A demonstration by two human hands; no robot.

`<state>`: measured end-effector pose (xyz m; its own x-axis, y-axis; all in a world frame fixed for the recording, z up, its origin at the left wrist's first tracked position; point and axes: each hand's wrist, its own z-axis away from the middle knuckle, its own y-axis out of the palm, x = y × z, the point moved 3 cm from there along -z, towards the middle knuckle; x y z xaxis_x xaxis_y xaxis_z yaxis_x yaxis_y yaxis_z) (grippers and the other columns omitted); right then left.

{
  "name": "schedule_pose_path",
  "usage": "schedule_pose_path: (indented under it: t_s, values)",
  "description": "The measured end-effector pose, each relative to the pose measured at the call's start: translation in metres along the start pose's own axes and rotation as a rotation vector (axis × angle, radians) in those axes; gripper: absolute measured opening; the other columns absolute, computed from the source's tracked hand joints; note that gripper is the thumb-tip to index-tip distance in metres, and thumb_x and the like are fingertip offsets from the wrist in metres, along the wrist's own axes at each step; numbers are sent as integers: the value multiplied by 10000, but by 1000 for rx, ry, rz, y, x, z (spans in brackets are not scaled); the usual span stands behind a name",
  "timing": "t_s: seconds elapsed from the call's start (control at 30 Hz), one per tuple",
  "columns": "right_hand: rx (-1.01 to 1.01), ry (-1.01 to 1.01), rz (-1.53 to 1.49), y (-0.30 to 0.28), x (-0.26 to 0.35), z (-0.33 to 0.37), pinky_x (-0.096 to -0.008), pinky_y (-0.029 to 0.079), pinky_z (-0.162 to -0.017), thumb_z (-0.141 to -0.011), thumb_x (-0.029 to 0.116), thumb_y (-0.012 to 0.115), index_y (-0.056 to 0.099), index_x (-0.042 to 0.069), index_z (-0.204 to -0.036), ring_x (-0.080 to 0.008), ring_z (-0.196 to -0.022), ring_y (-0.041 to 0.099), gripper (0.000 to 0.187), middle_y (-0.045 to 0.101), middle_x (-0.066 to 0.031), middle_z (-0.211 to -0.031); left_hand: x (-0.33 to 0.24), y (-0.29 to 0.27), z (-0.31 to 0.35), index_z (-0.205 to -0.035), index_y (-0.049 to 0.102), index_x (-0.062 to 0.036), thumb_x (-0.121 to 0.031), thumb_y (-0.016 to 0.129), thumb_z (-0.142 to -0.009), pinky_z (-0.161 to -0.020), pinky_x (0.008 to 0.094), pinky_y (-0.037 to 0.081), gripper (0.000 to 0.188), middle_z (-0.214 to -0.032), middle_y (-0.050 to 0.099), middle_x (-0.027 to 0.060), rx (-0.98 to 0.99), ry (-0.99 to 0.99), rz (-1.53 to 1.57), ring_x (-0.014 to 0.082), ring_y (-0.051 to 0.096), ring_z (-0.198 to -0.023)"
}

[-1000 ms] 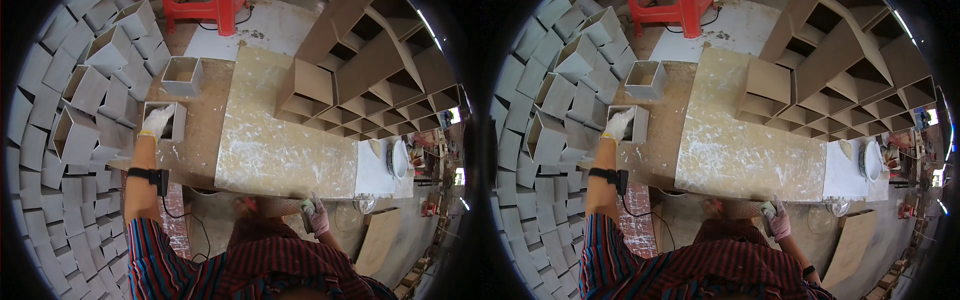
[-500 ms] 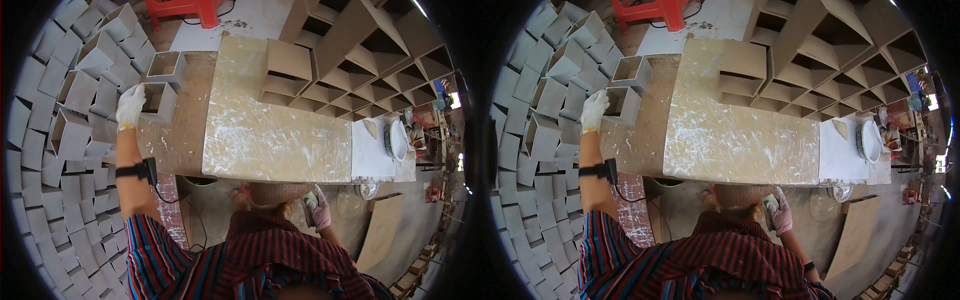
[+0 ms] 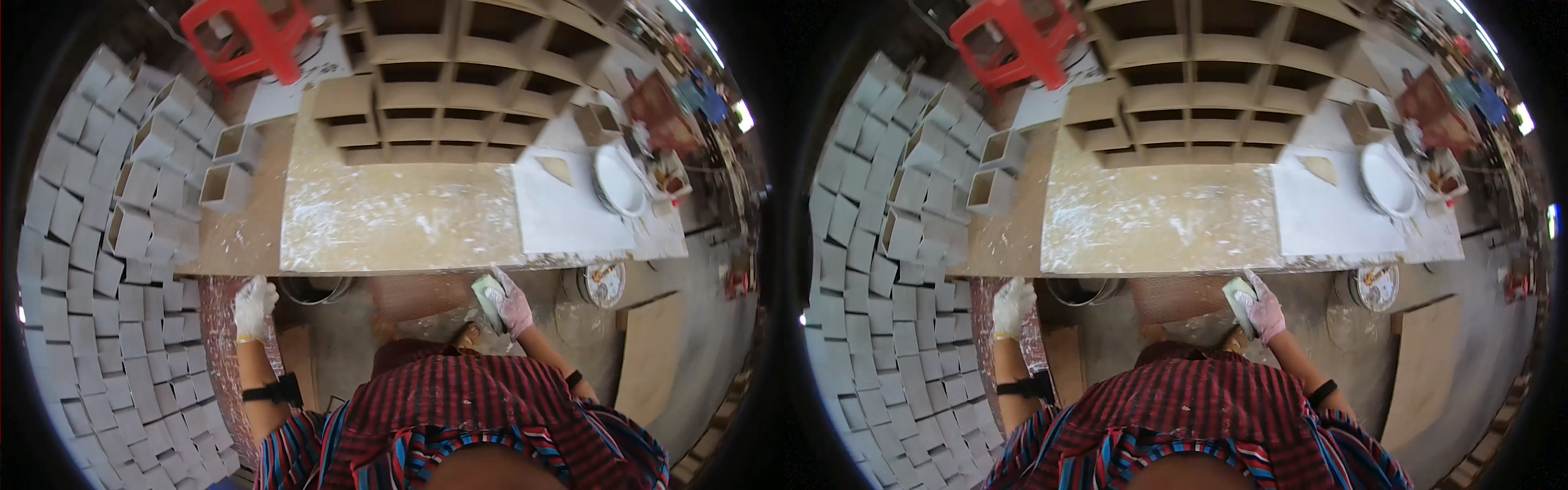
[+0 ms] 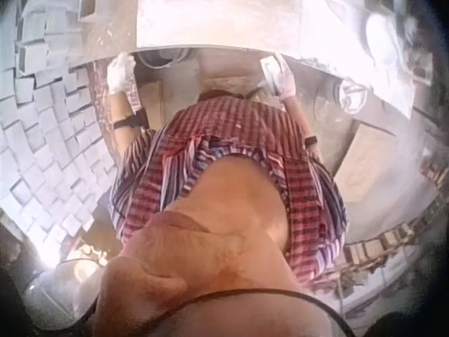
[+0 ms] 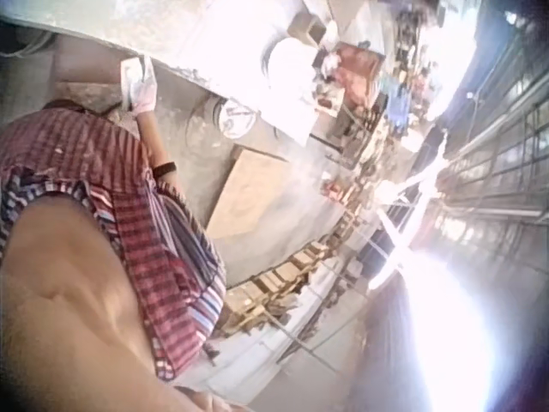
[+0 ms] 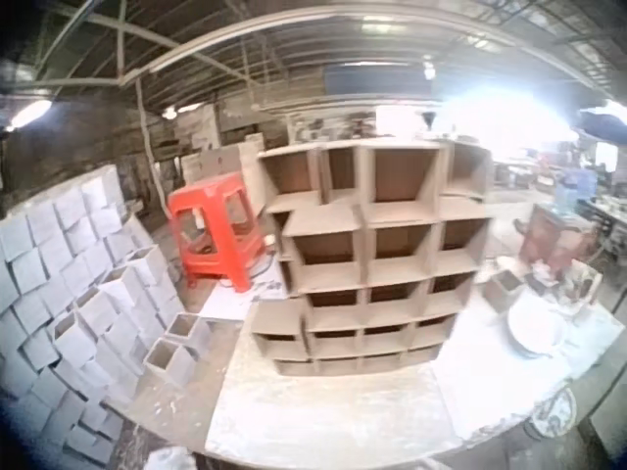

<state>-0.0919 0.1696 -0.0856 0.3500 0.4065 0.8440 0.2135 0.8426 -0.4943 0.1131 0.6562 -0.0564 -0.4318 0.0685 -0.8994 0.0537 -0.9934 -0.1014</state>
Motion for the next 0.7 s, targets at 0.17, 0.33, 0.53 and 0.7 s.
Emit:
schedule_pose_path:
  t_s: [0.17, 0.33, 0.53, 0.7]
  values:
    - [-34, 86, -253, -67, -33, 9, -294, 369, -929, -814, 196, 585, 451, 29, -1251, -224, -1088, 513, 486, 543, -160, -1179, -4, 92, 58, -959, 598, -33, -328, 633, -810, -505, 213, 444, 332, -808, 627, 63, 6, -64, -96, 124, 589, -622]
    - [-141, 111, -196, -116, -62, 30, -280, 375, -915, -835, 191, 554, 475, 41, -1236, -180, -1059, 514, 435, 559, -116, -1150, -37, 165, 53, -951, 582, -18, -329, 600, -831, -571, 235, 485, 334, -802, 614, 71, 235, 83, -38, 148, 602, -667]
    - [-215, 130, -508, -125, -130, 46, -268, 388, -894, -843, 190, 533, 511, 54, -1206, -162, -996, 531, 389, 581, -93, -1092, -93, 240, 0, -1118, 513, -75, -408, 561, -841, -762, 355, 470, 436, -999, 575, 97, 286, 140, 176, 211, 572, -907]
    - [-282, 158, -266, -151, -116, 55, -296, 389, -913, -818, 208, 543, 508, 34, -1198, -221, -1029, 545, 419, 577, -144, -1120, -139, 299, -51, -1352, 304, -138, -507, 500, -841, -994, 466, 276, 660, -1321, 380, 161, 284, 85, 347, 300, 393, -1193]
